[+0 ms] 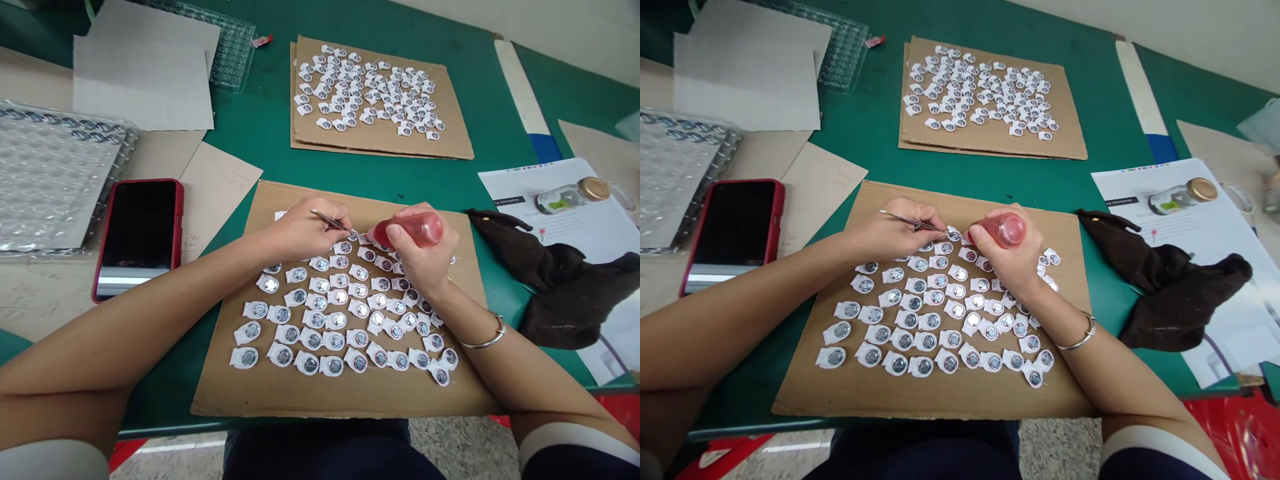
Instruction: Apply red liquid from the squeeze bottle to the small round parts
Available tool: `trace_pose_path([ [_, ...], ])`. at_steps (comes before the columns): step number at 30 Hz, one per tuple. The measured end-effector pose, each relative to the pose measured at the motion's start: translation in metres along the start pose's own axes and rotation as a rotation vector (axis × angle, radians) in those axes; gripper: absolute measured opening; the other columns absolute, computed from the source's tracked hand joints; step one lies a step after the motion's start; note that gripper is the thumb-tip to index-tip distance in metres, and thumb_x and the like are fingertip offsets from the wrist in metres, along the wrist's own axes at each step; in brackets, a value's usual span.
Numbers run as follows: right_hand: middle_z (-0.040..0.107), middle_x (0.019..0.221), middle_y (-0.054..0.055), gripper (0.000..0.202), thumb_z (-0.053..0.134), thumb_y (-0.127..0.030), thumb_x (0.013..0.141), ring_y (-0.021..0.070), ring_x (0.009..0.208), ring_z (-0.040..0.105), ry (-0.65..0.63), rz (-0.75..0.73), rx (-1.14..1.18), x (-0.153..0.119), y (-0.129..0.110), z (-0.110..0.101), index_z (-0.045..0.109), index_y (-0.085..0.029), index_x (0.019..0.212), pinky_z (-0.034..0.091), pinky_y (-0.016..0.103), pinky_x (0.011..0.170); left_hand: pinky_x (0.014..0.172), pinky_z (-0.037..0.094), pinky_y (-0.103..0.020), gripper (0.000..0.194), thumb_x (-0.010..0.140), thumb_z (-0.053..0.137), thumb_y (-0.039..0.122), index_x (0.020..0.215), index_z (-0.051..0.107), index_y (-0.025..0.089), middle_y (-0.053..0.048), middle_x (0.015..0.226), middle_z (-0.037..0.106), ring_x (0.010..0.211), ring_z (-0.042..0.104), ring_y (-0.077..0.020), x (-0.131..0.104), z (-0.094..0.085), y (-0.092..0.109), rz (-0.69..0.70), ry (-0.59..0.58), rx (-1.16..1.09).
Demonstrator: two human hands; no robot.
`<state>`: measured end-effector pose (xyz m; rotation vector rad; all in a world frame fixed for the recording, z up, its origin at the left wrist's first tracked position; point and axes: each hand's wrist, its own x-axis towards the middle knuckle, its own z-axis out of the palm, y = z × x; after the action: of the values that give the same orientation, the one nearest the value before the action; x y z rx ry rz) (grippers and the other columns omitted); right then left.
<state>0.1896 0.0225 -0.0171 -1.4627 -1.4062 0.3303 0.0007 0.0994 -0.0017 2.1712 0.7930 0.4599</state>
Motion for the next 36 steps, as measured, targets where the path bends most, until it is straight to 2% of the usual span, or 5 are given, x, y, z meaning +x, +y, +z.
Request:
trace_pose_path([
  [9,0.059,0.075,0.0,0.023,0.071,-0.032,0.063,0.0126,0.072,0.055,0.004,-0.17,-0.029,-0.0011,-0.002,0.0017,0.058,-0.021,0.079,0.047,0.032,0.069,0.055,0.039,-0.019,0.012,0.075,0.053,0.017,0.074,0.065,0.017,0.0,0.074,0.066,0.066,0.058,-0.0094,-0.0007,0.0015,-0.0029,0.057,0.013,0.029],
  [25,0.059,0.075,0.001,0.021,0.069,-0.032,0.065,0.012,0.071,0.056,0.005,-0.133,-0.031,-0.0019,-0.0019,0.0007,0.058,-0.02,0.079,0.047,0.032,0.069,0.056,0.039,-0.02,0.012,0.073,0.053,0.018,0.072,0.065,0.018,0.0,0.074,0.067,0.068,0.058,-0.0105,0.0002,0.0024,-0.007,0.091,0.016,0.035],
  [36,0.059,0.075,0.0,0.021,0.069,-0.034,0.065,0.0124,0.07,0.056,0.003,-0.129,-0.003,-0.0024,-0.0003,0.0011,0.058,-0.021,0.078,0.047,0.033,0.068,0.058,0.039,-0.021,0.011,0.074,0.054,0.02,0.074,0.064,0.018,-0.001,0.078,0.067,0.07,0.058,-0.0112,0.0007,0.0015,-0.0064,0.042,-0.016,0.03],
])
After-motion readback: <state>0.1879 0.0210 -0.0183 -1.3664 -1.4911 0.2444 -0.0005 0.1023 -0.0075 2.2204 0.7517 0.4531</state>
